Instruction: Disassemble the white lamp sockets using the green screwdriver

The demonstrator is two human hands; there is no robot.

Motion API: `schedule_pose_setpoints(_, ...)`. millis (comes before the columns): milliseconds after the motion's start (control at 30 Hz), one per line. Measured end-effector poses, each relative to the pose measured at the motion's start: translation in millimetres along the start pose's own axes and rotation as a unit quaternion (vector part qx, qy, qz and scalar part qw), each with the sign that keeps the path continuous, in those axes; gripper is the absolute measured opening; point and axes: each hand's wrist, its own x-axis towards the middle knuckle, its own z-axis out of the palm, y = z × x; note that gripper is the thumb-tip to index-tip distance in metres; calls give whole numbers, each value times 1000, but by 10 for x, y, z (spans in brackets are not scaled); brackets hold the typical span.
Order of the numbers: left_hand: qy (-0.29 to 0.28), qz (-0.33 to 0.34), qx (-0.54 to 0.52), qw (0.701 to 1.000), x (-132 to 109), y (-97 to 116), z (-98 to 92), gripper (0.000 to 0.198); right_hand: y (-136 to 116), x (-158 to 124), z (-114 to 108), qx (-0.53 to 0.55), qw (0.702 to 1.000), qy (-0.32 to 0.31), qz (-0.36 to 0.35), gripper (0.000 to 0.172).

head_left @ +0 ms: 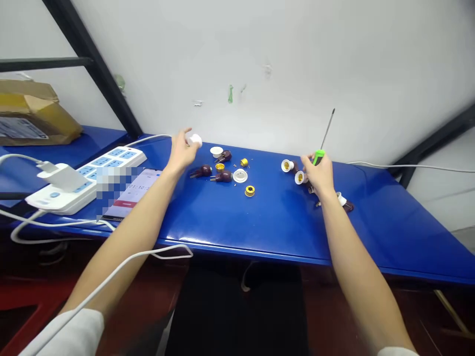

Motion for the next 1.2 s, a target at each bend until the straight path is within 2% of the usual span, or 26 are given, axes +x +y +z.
schedule_pose_setpoints(100,-32,1,49,998,7,-55,-46,55,-27,23,-69,-80,996,29,-15,15)
schedule_pose_setpoints(300,-81,-43,159,983,50,-67,-82,32,-71,-5,-50,-130,991,-17,-38,16)
schedule_pose_setpoints(400,-93,-57,204,973,53,-21,-97,37,-78,-23,-14,-153,986,-39,-52,17)
schedule_pose_setpoints(533,-63,-32,198,978,41,19,-128,49,-73,-48,43,-204,973,-68,-77,16)
schedule_pose_setpoints(633,-55,11,177,983,2,54,-134,56,-76,-68,91,-267,957,-85,-79,15)
schedule_pose_setpoints(700,-74,63,154,983,-62,107,-107,54,-98,-70,117,-303,946,-86,-73,15)
schedule_pose_setpoints(767,-68,104,132,983,-159,184,-51,50,-142,-55,142,-325,939,-83,-68,16)
schedule_pose_setpoints(867,-94,182,90,975,-344,308,58,43,-235,4,200,-353,929,-88,-66,16)
schedule_pose_setpoints(967,-141,260,53,954,-523,404,159,39,-325,78,299,-380,918,-102,-60,19)
schedule_pose_setpoints(1067,-167,296,28,940,-644,493,254,37,-383,125,406,-401,907,-121,-46,20)
schedule_pose_setpoints(1200,-220,321,36,920,-672,671,395,33,-410,136,485,-418,897,-138,-43,23)
